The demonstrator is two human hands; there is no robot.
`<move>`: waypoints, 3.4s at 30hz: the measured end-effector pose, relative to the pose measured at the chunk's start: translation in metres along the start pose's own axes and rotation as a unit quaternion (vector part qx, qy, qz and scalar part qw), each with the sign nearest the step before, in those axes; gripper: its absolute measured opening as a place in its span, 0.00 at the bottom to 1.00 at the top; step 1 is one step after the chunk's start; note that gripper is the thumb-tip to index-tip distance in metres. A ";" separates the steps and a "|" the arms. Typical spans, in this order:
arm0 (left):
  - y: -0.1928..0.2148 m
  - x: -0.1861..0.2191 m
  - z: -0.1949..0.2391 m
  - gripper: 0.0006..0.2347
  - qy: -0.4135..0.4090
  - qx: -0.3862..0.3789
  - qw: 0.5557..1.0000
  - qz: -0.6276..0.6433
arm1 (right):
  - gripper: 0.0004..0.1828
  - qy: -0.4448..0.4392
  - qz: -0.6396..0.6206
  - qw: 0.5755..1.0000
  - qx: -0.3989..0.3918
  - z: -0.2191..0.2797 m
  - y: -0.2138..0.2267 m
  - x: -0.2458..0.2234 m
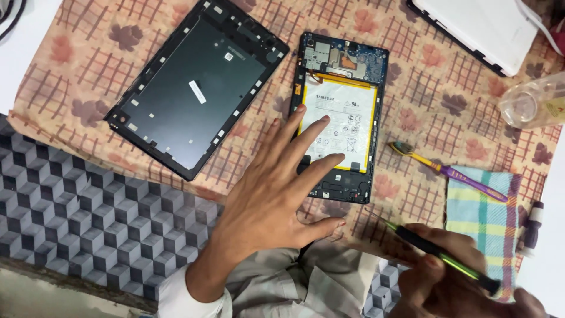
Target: The person uses a screwdriver to remove screws from the bottom edge of a disassembled Samsung tablet. The tablet back cover and battery are visible on the table. The person repeatedly unscrews and removes screws from the same area throughout the clip.
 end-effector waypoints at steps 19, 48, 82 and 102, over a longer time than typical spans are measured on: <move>-0.006 -0.003 0.001 0.31 -0.026 0.015 1.000 -0.007 | 0.48 0.280 0.115 0.949 -0.082 -0.004 -0.018 0.000; -0.004 0.010 0.003 0.24 -0.037 0.057 0.997 -0.028 | 0.12 0.136 0.042 0.988 -0.053 0.002 -0.009 0.014; -0.019 0.017 -0.029 0.05 -0.109 0.095 0.878 0.456 | 0.23 -0.377 -0.100 0.914 -0.114 0.030 0.075 0.354; -0.029 0.008 -0.025 0.07 -0.148 0.088 0.788 0.592 | 0.17 -0.009 -0.518 0.851 0.088 -0.033 -0.010 0.070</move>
Point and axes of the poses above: each hand's wrist, its own z-axis away from the middle knuckle, its own y-axis out of the back of the hand, x = y × z, the point moved 10 cm from there along -z, towards the middle knuckle, and after that the axes turned 15 degrees about -x, right-handed, at the moved point
